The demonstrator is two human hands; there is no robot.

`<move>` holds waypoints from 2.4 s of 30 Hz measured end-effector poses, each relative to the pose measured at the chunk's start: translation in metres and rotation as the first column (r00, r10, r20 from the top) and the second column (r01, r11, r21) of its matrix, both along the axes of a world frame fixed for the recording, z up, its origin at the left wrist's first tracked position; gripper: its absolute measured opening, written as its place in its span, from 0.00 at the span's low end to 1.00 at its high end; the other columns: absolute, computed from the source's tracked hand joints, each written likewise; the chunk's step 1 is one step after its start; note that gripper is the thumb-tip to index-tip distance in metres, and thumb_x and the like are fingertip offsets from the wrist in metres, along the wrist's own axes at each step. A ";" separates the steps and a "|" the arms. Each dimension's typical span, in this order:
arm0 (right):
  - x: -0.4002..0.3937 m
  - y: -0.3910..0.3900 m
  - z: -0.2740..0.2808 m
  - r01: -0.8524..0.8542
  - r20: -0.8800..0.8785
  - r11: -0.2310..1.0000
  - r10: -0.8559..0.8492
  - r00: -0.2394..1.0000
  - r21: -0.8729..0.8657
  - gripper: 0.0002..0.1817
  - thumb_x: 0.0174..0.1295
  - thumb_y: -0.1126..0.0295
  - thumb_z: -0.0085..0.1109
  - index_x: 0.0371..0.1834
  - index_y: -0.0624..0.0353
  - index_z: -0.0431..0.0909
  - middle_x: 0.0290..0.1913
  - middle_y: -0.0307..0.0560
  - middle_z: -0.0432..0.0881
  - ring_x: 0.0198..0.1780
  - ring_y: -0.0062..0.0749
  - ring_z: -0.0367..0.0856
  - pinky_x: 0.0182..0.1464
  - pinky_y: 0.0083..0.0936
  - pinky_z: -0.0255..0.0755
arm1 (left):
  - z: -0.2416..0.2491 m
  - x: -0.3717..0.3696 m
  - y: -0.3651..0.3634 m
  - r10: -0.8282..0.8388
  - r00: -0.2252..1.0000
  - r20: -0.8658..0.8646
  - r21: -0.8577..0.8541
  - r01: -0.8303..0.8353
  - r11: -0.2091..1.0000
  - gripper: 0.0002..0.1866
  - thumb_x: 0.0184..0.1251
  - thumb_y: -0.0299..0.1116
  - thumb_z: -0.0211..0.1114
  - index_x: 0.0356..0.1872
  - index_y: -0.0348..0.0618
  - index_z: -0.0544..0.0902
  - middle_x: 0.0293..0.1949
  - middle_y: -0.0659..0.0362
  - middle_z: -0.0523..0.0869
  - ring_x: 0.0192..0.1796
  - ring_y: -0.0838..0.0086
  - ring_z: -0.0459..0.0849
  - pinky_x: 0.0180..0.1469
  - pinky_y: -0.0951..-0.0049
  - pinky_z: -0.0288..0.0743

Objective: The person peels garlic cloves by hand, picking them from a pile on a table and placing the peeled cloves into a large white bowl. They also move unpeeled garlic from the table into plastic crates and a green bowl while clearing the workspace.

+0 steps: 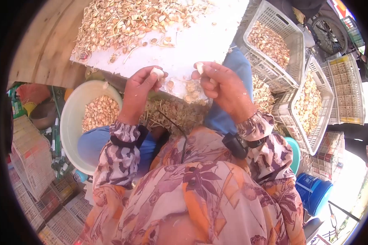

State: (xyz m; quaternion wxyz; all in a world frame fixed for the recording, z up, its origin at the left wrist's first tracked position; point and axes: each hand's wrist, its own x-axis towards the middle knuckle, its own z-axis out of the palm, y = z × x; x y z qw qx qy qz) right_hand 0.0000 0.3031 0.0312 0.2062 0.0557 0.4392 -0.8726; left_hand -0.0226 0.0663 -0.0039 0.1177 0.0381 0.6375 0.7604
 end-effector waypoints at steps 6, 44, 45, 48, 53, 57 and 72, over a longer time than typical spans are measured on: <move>-0.024 -0.033 -0.007 -0.123 0.000 0.992 0.123 0.992 -0.001 0.11 0.66 0.66 0.51 0.43 0.64 0.73 0.35 0.40 0.75 0.24 0.12 0.60 0.21 0.09 0.53 | 0.017 0.037 -0.022 0.017 0.992 0.127 0.723 -0.105 0.682 0.16 0.66 0.35 0.62 0.49 0.36 0.76 0.44 0.58 0.81 0.37 0.81 0.77 0.41 0.81 0.72; 0.020 0.063 -0.037 0.402 0.092 0.902 -0.392 0.915 -0.159 0.11 0.65 0.70 0.52 0.44 0.67 0.72 0.35 0.41 0.73 0.23 0.12 0.59 0.19 0.10 0.52 | 0.145 0.075 0.057 -0.274 0.706 -0.653 0.604 0.704 0.373 0.08 0.67 0.27 0.57 0.45 0.41 0.73 0.33 0.56 0.77 0.30 0.71 0.79 0.28 0.69 0.78; 0.024 0.068 -0.042 0.318 -0.032 0.938 -0.325 0.945 -0.142 0.09 0.63 0.71 0.53 0.44 0.63 0.74 0.33 0.39 0.73 0.21 0.12 0.58 0.18 0.10 0.50 | 0.122 0.070 0.055 -0.218 0.848 -0.483 0.645 0.513 0.566 0.13 0.63 0.30 0.63 0.45 0.37 0.75 0.34 0.49 0.78 0.27 0.71 0.78 0.28 0.74 0.75; 0.040 0.062 -0.041 0.273 0.009 0.956 -0.275 0.961 0.106 0.10 0.63 0.68 0.52 0.44 0.57 0.77 0.30 0.34 0.72 0.22 0.13 0.62 0.20 0.12 0.52 | 0.064 0.053 0.079 -0.119 0.940 -0.321 -0.093 0.094 0.991 0.11 0.68 0.27 0.56 0.48 0.33 0.75 0.34 0.61 0.76 0.29 0.83 0.70 0.31 0.83 0.66; 0.060 0.040 -0.049 0.113 -0.133 0.925 -0.069 0.989 0.362 0.14 0.65 0.59 0.56 0.43 0.58 0.78 0.26 0.29 0.71 0.24 0.10 0.62 0.24 0.13 0.56 | -0.002 0.044 0.104 -0.297 0.910 -0.288 -0.335 0.195 0.922 0.13 0.63 0.24 0.63 0.48 0.32 0.76 0.37 0.60 0.80 0.38 0.77 0.79 0.41 0.77 0.75; 0.077 0.041 -0.058 0.090 -0.152 0.919 -0.033 0.988 0.384 0.11 0.64 0.60 0.58 0.41 0.56 0.78 0.24 0.27 0.70 0.24 0.09 0.62 0.24 0.12 0.55 | 0.003 0.047 0.103 -0.495 0.826 -0.268 -0.520 0.309 0.797 0.11 0.60 0.22 0.63 0.44 0.34 0.75 0.34 0.60 0.80 0.35 0.79 0.79 0.38 0.79 0.73; 0.076 0.036 -0.061 0.225 0.019 0.962 -0.231 0.973 0.154 0.09 0.66 0.63 0.55 0.34 0.56 0.74 0.21 0.28 0.65 0.20 0.11 0.57 0.20 0.14 0.48 | -0.021 0.054 0.122 -0.294 0.945 -0.144 -0.192 0.265 0.945 0.10 0.66 0.27 0.61 0.46 0.34 0.77 0.27 0.62 0.79 0.26 0.83 0.74 0.28 0.83 0.68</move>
